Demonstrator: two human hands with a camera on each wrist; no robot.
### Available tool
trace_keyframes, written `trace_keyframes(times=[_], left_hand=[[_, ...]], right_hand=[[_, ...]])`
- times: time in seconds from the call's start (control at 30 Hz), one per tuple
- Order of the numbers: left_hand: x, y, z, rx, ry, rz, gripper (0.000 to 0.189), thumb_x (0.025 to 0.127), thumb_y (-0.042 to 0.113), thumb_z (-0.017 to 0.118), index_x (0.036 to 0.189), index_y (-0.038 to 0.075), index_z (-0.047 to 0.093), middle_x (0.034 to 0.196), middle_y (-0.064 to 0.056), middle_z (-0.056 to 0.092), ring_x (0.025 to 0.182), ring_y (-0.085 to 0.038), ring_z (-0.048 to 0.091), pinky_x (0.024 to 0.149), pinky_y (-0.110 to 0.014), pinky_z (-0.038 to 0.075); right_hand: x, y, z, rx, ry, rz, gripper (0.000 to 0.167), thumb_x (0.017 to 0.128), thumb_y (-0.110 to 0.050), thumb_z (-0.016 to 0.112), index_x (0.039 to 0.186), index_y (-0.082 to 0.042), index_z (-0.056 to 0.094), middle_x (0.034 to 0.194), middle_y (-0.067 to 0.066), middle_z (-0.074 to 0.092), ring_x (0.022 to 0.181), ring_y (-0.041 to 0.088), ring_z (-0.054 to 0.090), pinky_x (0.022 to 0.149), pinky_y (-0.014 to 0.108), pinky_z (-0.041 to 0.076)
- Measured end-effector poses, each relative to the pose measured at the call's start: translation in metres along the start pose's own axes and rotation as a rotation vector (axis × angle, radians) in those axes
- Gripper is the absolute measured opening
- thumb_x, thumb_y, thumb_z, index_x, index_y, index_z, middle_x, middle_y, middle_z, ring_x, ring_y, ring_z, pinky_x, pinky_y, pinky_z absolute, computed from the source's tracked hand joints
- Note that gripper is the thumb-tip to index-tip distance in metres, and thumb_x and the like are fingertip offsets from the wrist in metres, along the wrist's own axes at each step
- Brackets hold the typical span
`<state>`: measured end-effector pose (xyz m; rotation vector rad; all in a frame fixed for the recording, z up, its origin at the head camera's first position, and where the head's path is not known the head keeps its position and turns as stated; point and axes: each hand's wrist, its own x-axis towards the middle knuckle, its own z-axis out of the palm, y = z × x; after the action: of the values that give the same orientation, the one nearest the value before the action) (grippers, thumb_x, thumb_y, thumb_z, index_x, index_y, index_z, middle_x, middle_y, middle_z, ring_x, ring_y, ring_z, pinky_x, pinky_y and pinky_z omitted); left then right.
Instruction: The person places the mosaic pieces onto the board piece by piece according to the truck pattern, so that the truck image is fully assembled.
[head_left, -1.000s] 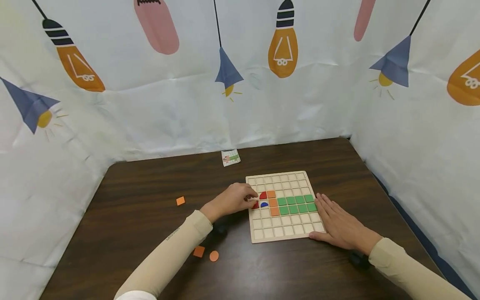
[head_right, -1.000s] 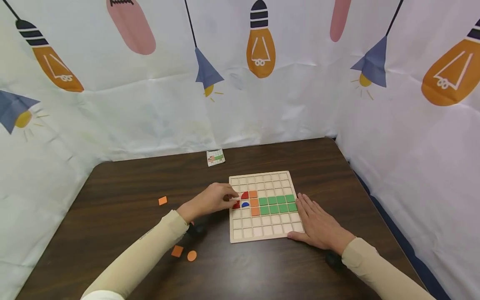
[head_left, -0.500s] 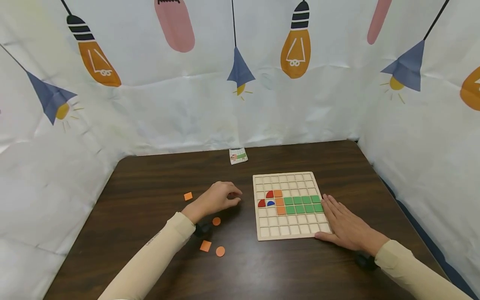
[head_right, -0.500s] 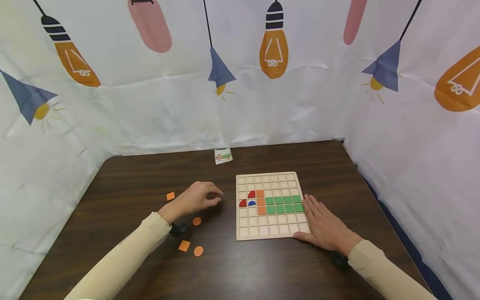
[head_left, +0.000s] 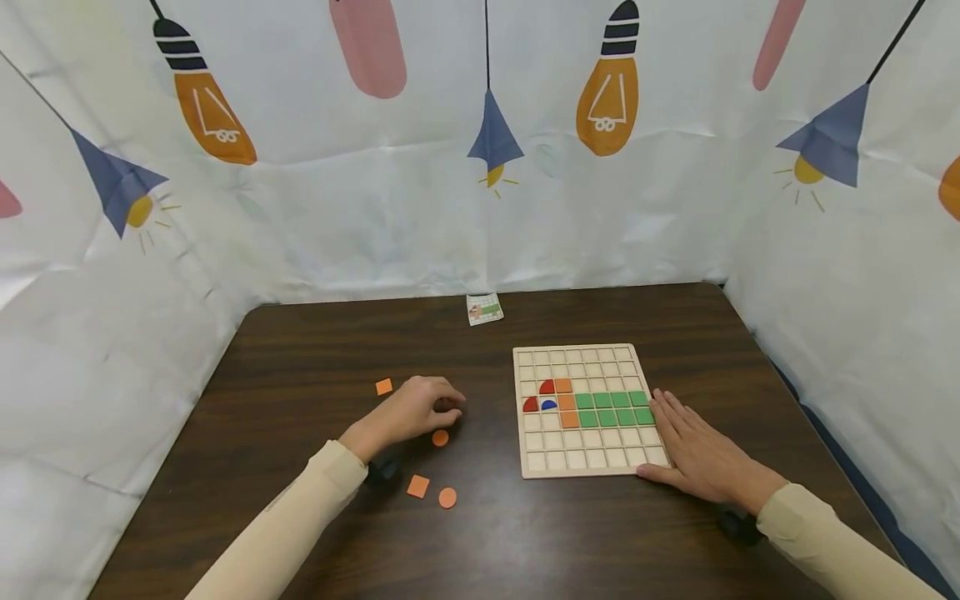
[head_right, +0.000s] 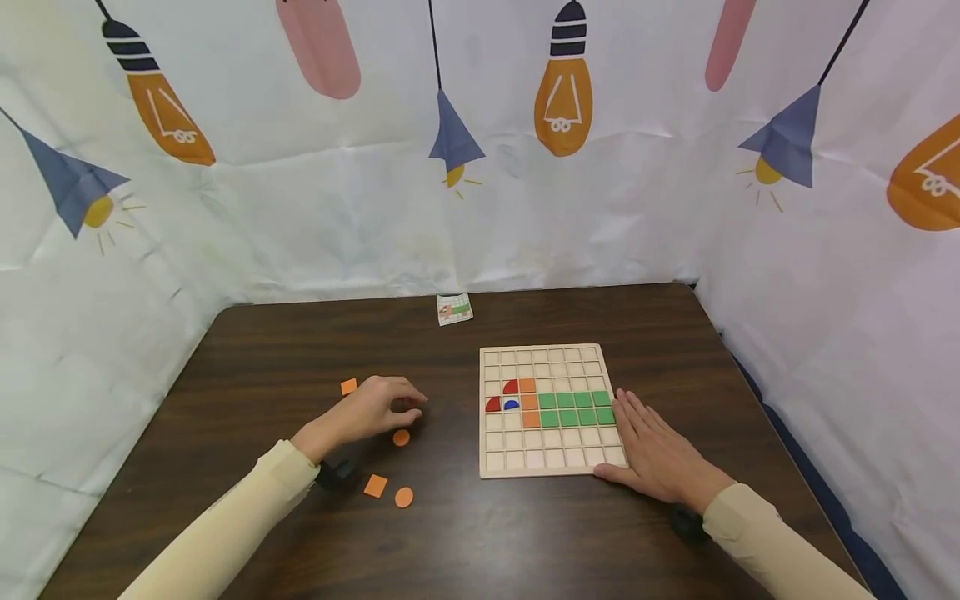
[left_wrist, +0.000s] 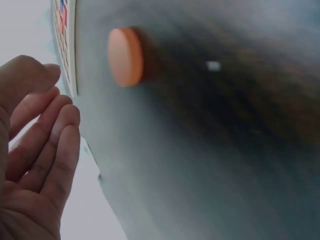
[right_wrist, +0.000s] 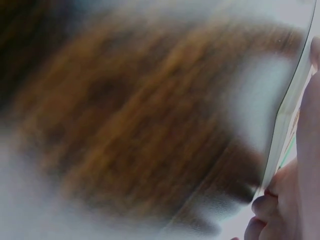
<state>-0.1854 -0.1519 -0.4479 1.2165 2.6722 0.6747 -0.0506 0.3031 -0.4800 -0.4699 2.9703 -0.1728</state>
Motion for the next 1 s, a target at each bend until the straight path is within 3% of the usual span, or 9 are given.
trace_keyframes(times=[0.43,0.7,1.0], left_hand=[[-0.026,-0.011,0.001,-0.035,-0.015,-0.052,0.024,0.096,0.021,0.073,0.117,0.010,0.078,0.111,-0.001,0.076,0.094,-0.013,0.072,0.082,-0.028,0.060],[-0.045,-0.031,-0.011,-0.013,0.098,-0.091,0.025,0.093,0.019,0.077,0.116,0.010,0.078,0.110,-0.002,0.077,0.092,-0.015,0.070,0.080,-0.030,0.060],[-0.062,-0.059,-0.022,0.019,0.214,-0.152,0.031,0.089,0.014,0.081,0.119,0.008,0.077,0.111,-0.005,0.076,0.094,-0.021,0.073,0.081,-0.040,0.062]], right_hand=[[-0.001,-0.001,0.001,-0.010,0.016,-0.006,0.107,0.094,-0.072,0.055,0.161,0.006,0.026,0.169,0.028,0.024,0.156,0.048,0.028,0.121,0.063,0.033],[-0.001,-0.001,0.001,-0.009,0.019,-0.012,0.107,0.094,-0.072,0.055,0.161,0.006,0.025,0.169,0.028,0.024,0.155,0.048,0.028,0.120,0.063,0.034],[-0.001,-0.003,0.001,-0.006,0.016,-0.013,0.106,0.094,-0.072,0.055,0.161,0.006,0.025,0.169,0.028,0.024,0.156,0.048,0.028,0.121,0.064,0.033]])
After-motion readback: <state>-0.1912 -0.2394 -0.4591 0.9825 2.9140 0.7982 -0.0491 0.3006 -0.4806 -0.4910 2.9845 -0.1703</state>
